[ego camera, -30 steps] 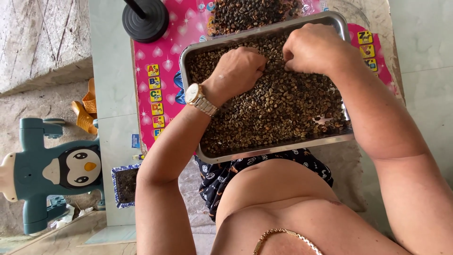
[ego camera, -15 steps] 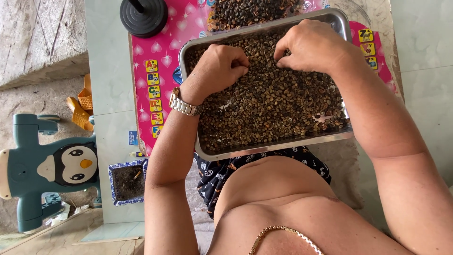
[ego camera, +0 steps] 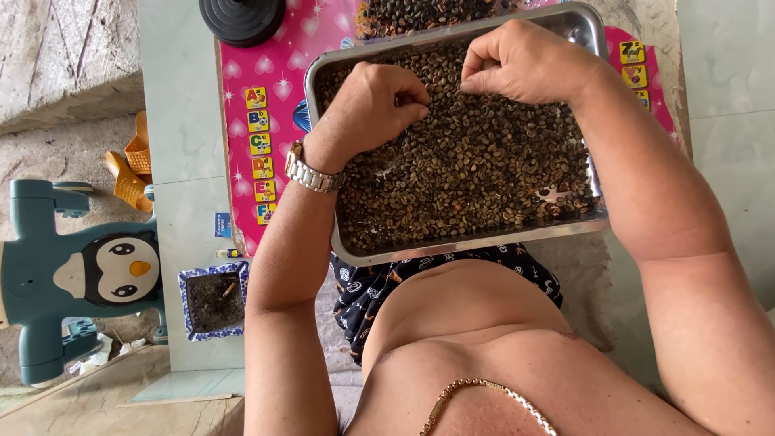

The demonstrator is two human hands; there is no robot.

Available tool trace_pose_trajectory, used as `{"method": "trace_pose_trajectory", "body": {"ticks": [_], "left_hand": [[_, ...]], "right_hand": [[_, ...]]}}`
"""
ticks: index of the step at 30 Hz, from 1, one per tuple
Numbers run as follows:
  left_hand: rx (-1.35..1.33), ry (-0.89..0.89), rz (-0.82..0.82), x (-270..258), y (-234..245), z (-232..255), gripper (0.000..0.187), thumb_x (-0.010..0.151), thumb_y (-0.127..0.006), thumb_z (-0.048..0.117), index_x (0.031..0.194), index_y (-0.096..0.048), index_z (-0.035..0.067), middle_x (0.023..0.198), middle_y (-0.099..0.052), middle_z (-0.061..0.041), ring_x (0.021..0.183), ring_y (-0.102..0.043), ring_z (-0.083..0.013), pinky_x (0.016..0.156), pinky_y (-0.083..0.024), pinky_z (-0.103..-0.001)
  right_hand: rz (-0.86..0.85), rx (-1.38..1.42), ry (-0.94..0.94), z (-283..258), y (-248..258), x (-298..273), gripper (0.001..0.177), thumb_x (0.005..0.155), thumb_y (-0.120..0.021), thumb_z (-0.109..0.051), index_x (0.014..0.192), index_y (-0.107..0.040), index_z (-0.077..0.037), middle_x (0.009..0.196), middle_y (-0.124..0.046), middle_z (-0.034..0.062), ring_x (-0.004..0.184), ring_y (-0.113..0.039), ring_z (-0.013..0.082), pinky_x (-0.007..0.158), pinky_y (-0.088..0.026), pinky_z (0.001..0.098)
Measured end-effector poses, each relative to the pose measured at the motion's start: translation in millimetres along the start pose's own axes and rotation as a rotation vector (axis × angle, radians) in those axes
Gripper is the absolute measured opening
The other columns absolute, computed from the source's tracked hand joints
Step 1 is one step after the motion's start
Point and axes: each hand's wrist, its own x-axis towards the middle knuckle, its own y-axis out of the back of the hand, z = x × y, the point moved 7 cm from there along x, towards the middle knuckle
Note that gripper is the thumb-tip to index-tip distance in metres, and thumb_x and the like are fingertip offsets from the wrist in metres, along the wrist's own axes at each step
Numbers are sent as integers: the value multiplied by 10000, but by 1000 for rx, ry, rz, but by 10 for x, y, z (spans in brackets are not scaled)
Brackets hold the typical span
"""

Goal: A person manually sorts through a tray of coffee beans, sifting the pile and picking out defects or debris.

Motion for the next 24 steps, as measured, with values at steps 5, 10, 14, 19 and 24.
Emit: {"method": "trace_pose_trajectory", "body": {"ticks": [5, 10, 14, 19, 24], "left_hand": [[136, -73, -11, 34, -150, 27, 129, 749, -772, -30, 838, -801, 59, 789, -766, -33, 568, -676, -144, 531, -559, -251], [393, 79, -187, 40, -410, -224, 44, 867, -773, 91, 907, -780, 109, 744, -758, -21, 544, -690, -123, 443, -540, -208], [384, 163, -230, -28, -414, -312, 42, 822, -762, 117, 791, -786, 133, 683, -745, 2, 498, -655, -135, 438, -517, -254], [180, 236, -143, -38, -47, -238, 146, 929, -662, 234, 863, -737, 127, 748, -737, -106, 706, -729, -381, 661, -607, -495], [92, 275, -116, -127, 4, -227, 246, 942, -607, 304, 797, -719, 139, 705, -722, -99, 664, -715, -379, 640, -599, -478]], "right_hand": [[-190, 746, 0, 215, -153, 138, 106, 1020, -578, -112, 944, -602, -42, 709, -606, 61, 391, -341, 26, 295, -254, 179], [-172, 857, 0, 103, -189, 122, 73, 966, -590, -18, 1007, -650, -8, 752, -672, 89, 380, -392, 28, 294, -289, 148], [-51, 489, -141, 90, -262, 171, 225, 949, -553, -2, 1077, -736, -36, 630, -610, 56, 352, -302, 68, 308, -201, 222], [154, -128, 89, -106, -307, 115, 194, 945, -632, -200, 1047, -795, -173, 905, -765, 112, 869, -724, 362, 778, -573, 452], [86, -13, 96, -408, -223, -109, 252, 1025, -547, -197, 1117, -759, -96, 887, -756, 172, 839, -712, 411, 774, -558, 488]]}}
